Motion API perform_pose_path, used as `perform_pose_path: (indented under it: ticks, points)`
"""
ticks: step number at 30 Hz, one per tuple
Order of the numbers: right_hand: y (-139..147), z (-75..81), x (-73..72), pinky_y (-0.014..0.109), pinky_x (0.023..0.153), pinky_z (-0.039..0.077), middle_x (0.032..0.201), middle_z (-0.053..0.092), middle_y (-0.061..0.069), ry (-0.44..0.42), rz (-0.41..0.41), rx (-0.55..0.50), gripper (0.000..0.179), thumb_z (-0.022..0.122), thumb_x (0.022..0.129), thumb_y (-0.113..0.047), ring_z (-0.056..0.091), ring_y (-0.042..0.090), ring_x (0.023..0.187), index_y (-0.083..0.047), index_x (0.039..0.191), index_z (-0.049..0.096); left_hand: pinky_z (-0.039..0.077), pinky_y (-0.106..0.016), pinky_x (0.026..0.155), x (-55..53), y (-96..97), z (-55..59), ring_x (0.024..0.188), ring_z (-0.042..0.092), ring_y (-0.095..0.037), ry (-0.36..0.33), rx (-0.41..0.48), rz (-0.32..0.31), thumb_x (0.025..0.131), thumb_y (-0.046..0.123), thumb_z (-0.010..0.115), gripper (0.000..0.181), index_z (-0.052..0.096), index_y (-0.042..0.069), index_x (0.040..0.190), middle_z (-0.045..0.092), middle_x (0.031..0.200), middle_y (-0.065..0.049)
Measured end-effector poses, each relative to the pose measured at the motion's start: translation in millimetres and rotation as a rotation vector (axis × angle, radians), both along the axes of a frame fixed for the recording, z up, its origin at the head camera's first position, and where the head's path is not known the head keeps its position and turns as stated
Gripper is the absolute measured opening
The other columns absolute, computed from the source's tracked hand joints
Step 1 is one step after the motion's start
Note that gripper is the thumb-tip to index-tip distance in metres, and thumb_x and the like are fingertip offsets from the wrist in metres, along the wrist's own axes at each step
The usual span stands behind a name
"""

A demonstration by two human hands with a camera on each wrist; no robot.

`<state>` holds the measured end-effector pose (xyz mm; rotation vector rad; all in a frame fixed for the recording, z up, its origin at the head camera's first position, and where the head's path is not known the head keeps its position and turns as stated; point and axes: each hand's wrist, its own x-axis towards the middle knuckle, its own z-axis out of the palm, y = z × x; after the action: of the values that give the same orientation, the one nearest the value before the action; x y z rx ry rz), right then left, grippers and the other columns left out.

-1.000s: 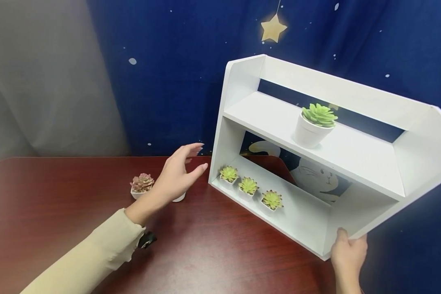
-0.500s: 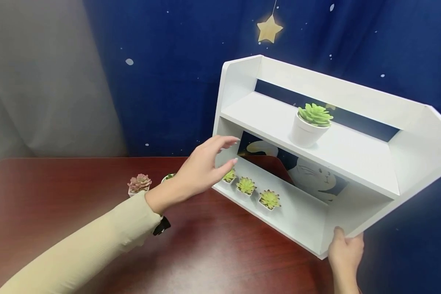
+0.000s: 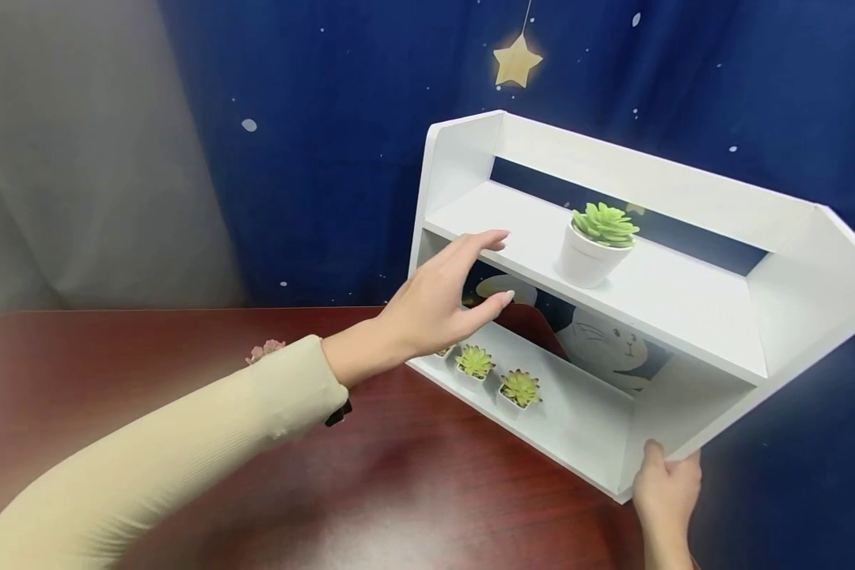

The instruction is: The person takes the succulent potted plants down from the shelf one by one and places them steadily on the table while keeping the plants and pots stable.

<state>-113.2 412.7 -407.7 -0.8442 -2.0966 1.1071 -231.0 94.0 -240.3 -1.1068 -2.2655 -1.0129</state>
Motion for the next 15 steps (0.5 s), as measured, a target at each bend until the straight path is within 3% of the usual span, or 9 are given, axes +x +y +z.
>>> perform_pose_path:
  ticks: [3, 6, 11, 15]
  points:
    - [0.4, 0.5, 0.1, 0.047, 0.118, 0.033, 0.135, 0.053, 0.034, 0.001, 0.005, 0.001, 0.052, 0.047, 0.098, -0.017, 0.044, 0.035, 0.114, 0.007, 0.143, 0.04, 0.049, -0.025, 0.106, -2.0, 8.4, 7.2, 0.131, 0.056, -0.011, -0.06, 0.002, -0.001, 0.097, 0.04, 0.065, 0.068, 0.037, 0.018, 0.154, 0.055, 0.147, 0.003]
    - [0.8, 1.2, 0.6, 0.049, 0.119, 0.031, 0.137, 0.052, 0.034, 0.0, 0.008, -0.004, 0.053, 0.046, 0.098, -0.017, 0.044, 0.039, 0.12, 0.008, 0.144, 0.039, 0.046, -0.024, 0.108, -4.5, 17.3, 15.9, 0.132, 0.054, -0.01, -0.124, 0.018, -0.014, 0.096, 0.042, 0.066, 0.068, 0.039, 0.018, 0.154, 0.057, 0.145, 0.003]
    - [1.3, 2.5, 0.7, 0.051, 0.12, 0.03, 0.137, 0.051, 0.035, 0.008, 0.008, -0.006, 0.053, 0.046, 0.098, -0.016, 0.042, 0.041, 0.122, 0.009, 0.144, 0.038, 0.044, -0.021, 0.109, -8.1, 33.6, 33.4, 0.135, 0.052, -0.007, -0.225, 0.047, -0.044, 0.093, 0.045, 0.07, 0.073, 0.04, 0.018, 0.153, 0.056, 0.147, 0.003]
    - [0.2, -0.9, -0.4, 0.05, 0.118, 0.031, 0.137, 0.051, 0.036, 0.013, 0.015, -0.002, 0.052, 0.045, 0.098, -0.016, 0.043, 0.042, 0.123, 0.009, 0.144, 0.039, 0.044, -0.023, 0.111, -10.5, 48.7, 44.5, 0.138, 0.05, -0.005, -0.344, 0.048, -0.029, 0.089, 0.052, 0.072, 0.083, 0.036, 0.02, 0.156, 0.05, 0.153, 0.006]
